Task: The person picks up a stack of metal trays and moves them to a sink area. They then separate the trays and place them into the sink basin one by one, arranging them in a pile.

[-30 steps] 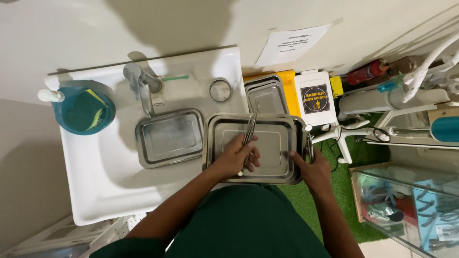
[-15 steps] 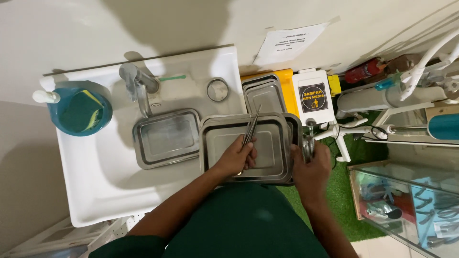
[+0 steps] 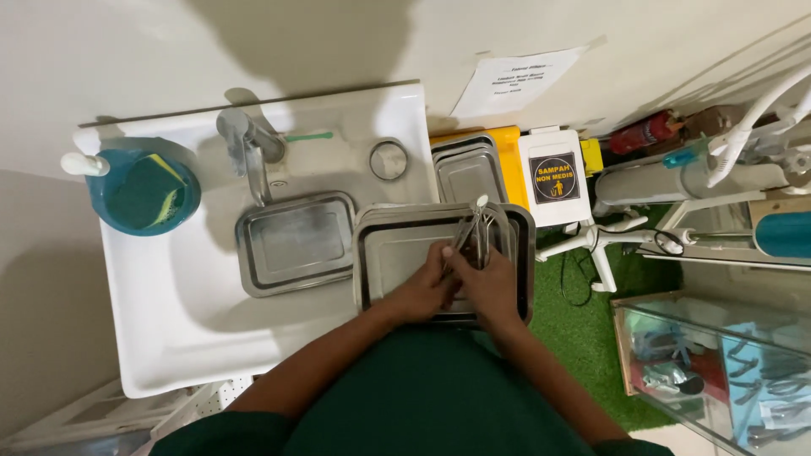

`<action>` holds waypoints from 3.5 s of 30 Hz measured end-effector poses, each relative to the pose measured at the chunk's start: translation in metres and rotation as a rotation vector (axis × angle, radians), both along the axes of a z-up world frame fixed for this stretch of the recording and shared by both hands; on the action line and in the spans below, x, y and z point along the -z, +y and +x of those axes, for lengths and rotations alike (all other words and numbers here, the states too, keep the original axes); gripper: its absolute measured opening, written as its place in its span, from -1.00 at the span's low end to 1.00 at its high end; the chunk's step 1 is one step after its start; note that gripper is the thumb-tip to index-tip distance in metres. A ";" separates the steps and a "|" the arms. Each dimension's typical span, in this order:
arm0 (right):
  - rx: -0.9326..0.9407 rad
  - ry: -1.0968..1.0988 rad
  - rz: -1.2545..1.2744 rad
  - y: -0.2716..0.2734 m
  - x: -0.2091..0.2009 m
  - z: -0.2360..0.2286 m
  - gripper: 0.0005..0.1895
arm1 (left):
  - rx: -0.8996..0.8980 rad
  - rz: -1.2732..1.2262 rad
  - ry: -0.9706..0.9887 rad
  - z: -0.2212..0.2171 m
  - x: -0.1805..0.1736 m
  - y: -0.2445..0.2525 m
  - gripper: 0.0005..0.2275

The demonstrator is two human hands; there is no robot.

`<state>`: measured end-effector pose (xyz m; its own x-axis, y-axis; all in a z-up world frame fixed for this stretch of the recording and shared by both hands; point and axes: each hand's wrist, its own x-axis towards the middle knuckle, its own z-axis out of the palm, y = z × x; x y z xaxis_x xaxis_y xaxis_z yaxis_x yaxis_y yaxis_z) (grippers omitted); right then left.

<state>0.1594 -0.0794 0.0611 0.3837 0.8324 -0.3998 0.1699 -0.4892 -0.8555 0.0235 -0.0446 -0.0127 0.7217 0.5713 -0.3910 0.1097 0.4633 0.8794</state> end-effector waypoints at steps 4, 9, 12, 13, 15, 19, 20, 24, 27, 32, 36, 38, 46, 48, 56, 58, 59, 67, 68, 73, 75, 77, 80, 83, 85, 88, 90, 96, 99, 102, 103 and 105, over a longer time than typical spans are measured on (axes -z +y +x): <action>0.022 -0.114 0.015 0.000 -0.002 -0.005 -0.62 | 0.045 0.114 -0.003 -0.001 0.029 -0.009 -0.61; 0.038 -0.115 0.024 -0.007 0.038 0.001 -0.71 | 0.042 0.353 -0.136 -0.007 0.058 -0.013 -0.49; 0.118 0.165 0.043 -0.010 0.045 0.004 -0.78 | 0.051 0.221 -0.204 -0.010 0.042 -0.009 -0.46; 0.156 0.290 0.048 -0.010 0.047 0.005 -0.81 | 0.058 0.085 -0.201 -0.012 0.034 -0.008 -0.47; 0.103 0.219 0.070 -0.012 0.053 0.010 -0.82 | 0.064 0.115 -0.076 -0.019 -0.005 -0.001 -0.52; 0.145 0.297 -0.013 -0.008 0.052 0.009 -0.83 | 0.042 0.350 0.414 -0.049 -0.056 0.010 -0.56; 0.128 0.301 -0.016 -0.008 0.053 0.008 -0.83 | 0.026 0.346 0.422 -0.062 -0.055 0.010 -0.56; 0.112 0.207 -0.046 -0.007 0.050 0.006 -0.83 | -0.342 0.639 0.769 -0.111 -0.014 0.013 -0.24; 0.127 0.236 -0.090 -0.002 0.025 -0.003 -0.84 | -0.410 0.427 0.743 -0.125 0.018 0.018 0.04; 0.043 0.156 -0.032 -0.008 0.047 0.003 -0.80 | -0.311 -0.210 0.425 -0.126 0.039 0.016 0.14; 0.109 0.328 -0.074 -0.006 0.048 0.009 -0.77 | -0.341 -0.146 0.360 -0.125 0.045 0.015 0.07; 0.125 0.366 -0.128 -0.008 0.054 0.027 -0.75 | -0.338 -0.129 0.339 -0.126 0.048 0.017 0.04; 0.079 1.079 0.230 -0.019 0.022 0.116 -0.78 | -0.285 -0.179 0.311 -0.130 0.044 0.019 -0.04; 0.114 1.073 0.268 -0.023 0.006 0.126 -0.78 | -0.261 -0.171 0.311 -0.132 0.043 0.019 -0.04; 0.343 0.935 0.297 -0.047 0.007 0.174 -0.79 | -0.227 -0.190 0.304 -0.132 0.043 0.019 -0.06; 0.352 0.934 0.320 -0.048 0.019 0.184 -0.79 | -0.238 -0.208 0.349 -0.133 0.045 0.020 -0.11; 0.360 0.934 0.323 -0.045 0.020 0.187 -0.79 | -0.230 -0.207 0.352 -0.133 0.043 0.018 -0.11; 0.403 0.922 0.114 0.005 0.088 0.223 -0.86 | -0.275 -0.151 0.454 -0.153 0.080 0.003 -0.49; 0.406 0.928 0.111 0.016 0.117 0.231 -0.86 | -0.274 -0.153 0.461 -0.152 0.079 0.003 -0.49; 0.306 0.673 -0.064 0.076 0.232 0.237 -0.82 | -0.346 -0.281 0.579 -0.147 0.073 0.005 -0.56; 0.202 0.661 -0.072 0.096 0.287 0.234 -0.84 | -0.372 -0.309 0.598 -0.159 0.088 -0.003 -0.56; 0.099 0.650 -0.083 0.112 0.336 0.226 -0.85 | -0.396 -0.340 0.617 -0.160 0.090 -0.004 -0.56; -0.014 0.451 -0.119 0.129 0.390 0.207 -0.82 | -0.423 -0.372 0.645 -0.145 0.075 0.002 -0.49; -0.067 0.118 0.220 0.144 0.426 0.192 -0.57 | -0.459 -0.454 0.704 -0.138 0.068 0.006 -0.39; -0.096 -0.252 -0.191 0.149 0.445 0.186 -0.71 | -0.507 -0.532 0.687 -0.148 0.080 0.000 -0.34; -0.068 -0.351 -0.112 0.154 0.456 0.180 -0.74 | -0.502 -0.568 0.688 -0.161 0.089 -0.007 -0.34; -0.077 -0.400 -0.104 0.157 0.454 0.179 -0.75 | -0.501 -0.577 0.689 -0.160 0.088 -0.007 -0.32; -0.131 -0.642 -0.195 0.165 0.442 0.167 -0.82 | -0.432 -0.589 0.697 -0.135 0.059 0.021 -0.21; -0.154 -0.784 -0.263 0.161 0.442 0.163 -0.83 | -0.339 -0.571 0.787 -0.139 0.060 0.022 -0.21; -0.139 -0.818 -0.195 0.160 0.434 0.166 -0.77 | -0.325 -0.572 0.776 -0.142 0.065 0.023 -0.20; -0.116 -0.770 -0.130 0.159 0.430 0.167 -0.78 | -0.348 -0.587 0.733 -0.142 0.065 0.023 -0.20; -0.122 -0.745 -0.178 0.160 0.418 0.169 -0.78 | -0.374 -0.591 0.698 -0.142 0.066 0.021 -0.20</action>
